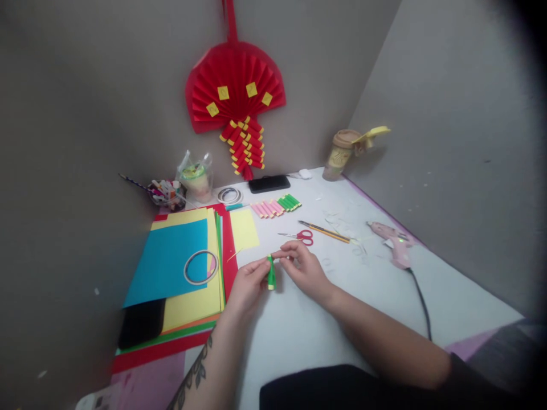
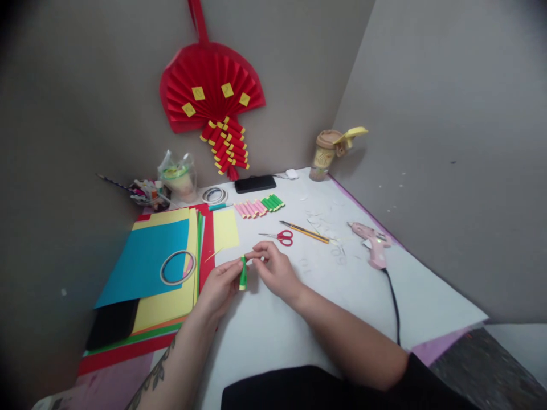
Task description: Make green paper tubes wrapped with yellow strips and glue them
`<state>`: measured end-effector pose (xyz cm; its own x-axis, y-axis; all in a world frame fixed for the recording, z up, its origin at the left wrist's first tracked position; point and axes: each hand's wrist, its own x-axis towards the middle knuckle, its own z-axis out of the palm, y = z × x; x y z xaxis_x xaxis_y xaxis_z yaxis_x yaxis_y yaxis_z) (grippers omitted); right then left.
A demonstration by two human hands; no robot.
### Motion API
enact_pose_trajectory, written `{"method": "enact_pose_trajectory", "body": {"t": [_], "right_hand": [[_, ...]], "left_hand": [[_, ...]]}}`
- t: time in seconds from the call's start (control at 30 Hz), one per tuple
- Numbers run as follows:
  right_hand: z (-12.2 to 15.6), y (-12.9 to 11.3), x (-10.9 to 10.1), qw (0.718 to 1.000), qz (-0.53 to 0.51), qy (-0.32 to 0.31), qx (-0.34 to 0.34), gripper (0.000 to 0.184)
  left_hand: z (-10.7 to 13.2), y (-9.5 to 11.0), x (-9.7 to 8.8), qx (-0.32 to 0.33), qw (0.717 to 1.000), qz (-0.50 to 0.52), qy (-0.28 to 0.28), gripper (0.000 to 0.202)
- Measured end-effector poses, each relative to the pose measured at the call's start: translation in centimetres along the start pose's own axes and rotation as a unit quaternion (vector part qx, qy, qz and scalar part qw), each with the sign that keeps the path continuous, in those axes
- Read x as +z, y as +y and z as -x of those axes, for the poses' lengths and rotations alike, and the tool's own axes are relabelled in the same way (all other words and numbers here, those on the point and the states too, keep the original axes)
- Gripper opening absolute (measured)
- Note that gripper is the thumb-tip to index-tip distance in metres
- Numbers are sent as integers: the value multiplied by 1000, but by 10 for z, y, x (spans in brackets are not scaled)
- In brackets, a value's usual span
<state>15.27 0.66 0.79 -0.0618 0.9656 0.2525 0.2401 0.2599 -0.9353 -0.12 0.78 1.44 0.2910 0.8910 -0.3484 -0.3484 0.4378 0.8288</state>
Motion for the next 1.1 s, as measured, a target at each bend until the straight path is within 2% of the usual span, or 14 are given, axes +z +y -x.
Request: {"method": "enact_pose_trajectory", "body": {"t": [0.17,0.33,0.47,0.67,0.73,0.87,0.93,1.0,1.1], "right_hand": [[-3,3,2,995,-90,36,29,19],[-2,1,3,993,-112,39,23,21],[-7,1,-1,995,-91,34,13,20],[-12,1,-10,999,-32,-25,-35,8],[-11,1,-11,999,-21,-30,-27,16],[-8,1,-13,999,22,-26,-11,51],[-7,0,-14,999,40,-22,-8,61],[-7,0,-14,999,46,-19,-6,56],[-6,-2,-14,999,35,-11,-8,29]], "left_hand": [[3,0,4,-22,999,14,-48,25],[4,1,4,-31,998,6,-59,25],[5,5,5,-41,997,-9,-72,27],[8,13,3,-40,994,-55,-84,31],[9,14,1,-43,993,-66,-86,32],[8,14,0,-42,992,-82,-84,31],[8,13,-1,-41,992,-85,-84,30],[8,13,0,-41,992,-85,-86,31],[8,13,-1,-40,992,-91,-84,32]]}}
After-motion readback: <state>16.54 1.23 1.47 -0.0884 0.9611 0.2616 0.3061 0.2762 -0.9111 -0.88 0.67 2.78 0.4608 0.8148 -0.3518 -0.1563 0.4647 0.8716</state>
